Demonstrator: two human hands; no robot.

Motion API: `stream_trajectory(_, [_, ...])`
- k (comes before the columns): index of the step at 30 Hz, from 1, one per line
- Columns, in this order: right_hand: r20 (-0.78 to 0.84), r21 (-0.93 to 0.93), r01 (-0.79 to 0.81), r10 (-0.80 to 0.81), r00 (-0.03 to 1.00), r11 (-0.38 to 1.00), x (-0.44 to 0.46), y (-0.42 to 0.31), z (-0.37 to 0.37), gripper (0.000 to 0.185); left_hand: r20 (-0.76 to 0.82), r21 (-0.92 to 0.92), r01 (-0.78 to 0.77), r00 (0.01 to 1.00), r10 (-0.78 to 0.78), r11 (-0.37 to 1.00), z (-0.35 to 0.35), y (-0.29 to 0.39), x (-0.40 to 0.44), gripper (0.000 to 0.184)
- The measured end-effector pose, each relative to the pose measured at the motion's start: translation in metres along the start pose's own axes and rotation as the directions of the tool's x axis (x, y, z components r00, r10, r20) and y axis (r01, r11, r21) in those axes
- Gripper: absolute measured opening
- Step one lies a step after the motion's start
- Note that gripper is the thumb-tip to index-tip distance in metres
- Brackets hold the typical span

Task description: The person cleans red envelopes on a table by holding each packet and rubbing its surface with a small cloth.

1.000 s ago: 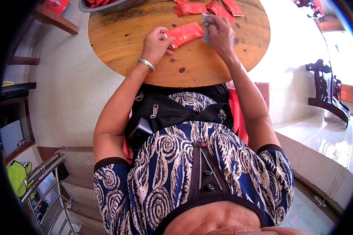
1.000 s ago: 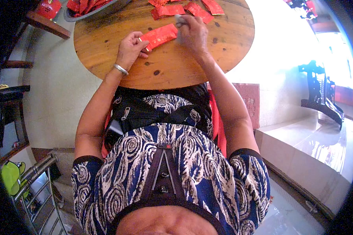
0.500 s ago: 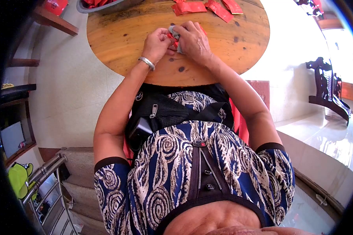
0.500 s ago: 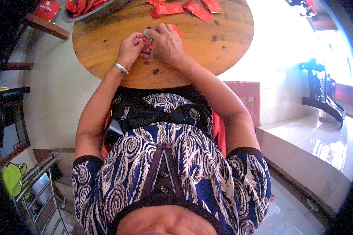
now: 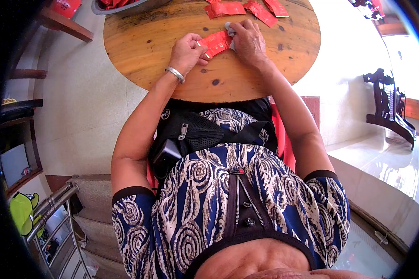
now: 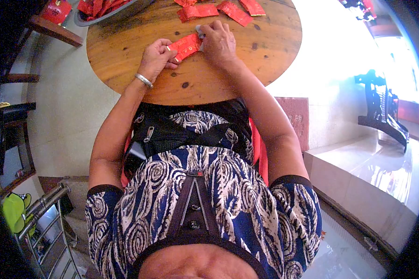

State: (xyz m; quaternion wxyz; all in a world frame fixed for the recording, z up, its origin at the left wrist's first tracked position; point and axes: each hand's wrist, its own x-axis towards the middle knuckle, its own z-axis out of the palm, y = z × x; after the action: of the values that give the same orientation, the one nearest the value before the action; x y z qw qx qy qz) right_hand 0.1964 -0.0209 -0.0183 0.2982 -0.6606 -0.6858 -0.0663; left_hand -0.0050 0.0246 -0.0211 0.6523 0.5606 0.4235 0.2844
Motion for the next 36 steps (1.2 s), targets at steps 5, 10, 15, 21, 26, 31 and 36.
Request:
stream_trajectory(5, [0.000, -0.049, -0.042, 0.042, 0.999, 0.998, 0.001, 0.012, -0.010, 0.029, 0.001, -0.032, -0.004, 1.000, 0.004, 0.999, -0.001, -0.001, 0.000, 0.028])
stream_trajectory(10, [-0.022, 0.084, -0.122, 0.125, 0.992, 0.989, 0.001, 0.022, -0.012, 0.030, -0.019, -0.038, -0.028, 0.999, 0.027, 0.999, -0.001, 0.001, -0.002, 0.025])
stream_trajectory(15, [-0.091, 0.258, 0.063, -0.041, 0.995, 0.964, 0.001, -0.022, -0.021, 0.027, 0.001, -0.018, 0.000, 1.000, 0.000, 1.000, -0.001, 0.001, -0.001, 0.025])
stream_trajectory(21, [-0.068, 0.301, 0.238, -0.228, 0.971, 0.923, -0.006, -0.058, -0.004, 0.027, 0.020, -0.055, -0.016, 1.000, 0.018, 0.998, 0.000, 0.001, -0.002, 0.019])
stream_trajectory(26, [-0.012, 0.169, 0.205, -0.206, 0.979, 0.964, -0.006, -0.056, -0.002, 0.025, 0.001, -0.027, -0.007, 1.000, 0.007, 1.000, 0.001, 0.003, -0.003, 0.020])
stream_trajectory(31, [-0.046, 0.104, 0.134, -0.130, 0.990, 0.986, -0.006, -0.036, 0.007, 0.023, -0.025, 0.022, 0.003, 1.000, -0.002, 1.000, 0.001, 0.001, -0.001, 0.023])
stream_trajectory(36, [-0.067, 0.087, 0.104, -0.099, 0.993, 0.991, -0.005, -0.025, 0.005, 0.023, 0.006, 0.003, -0.007, 1.000, 0.007, 1.000, -0.001, -0.002, 0.001, 0.027])
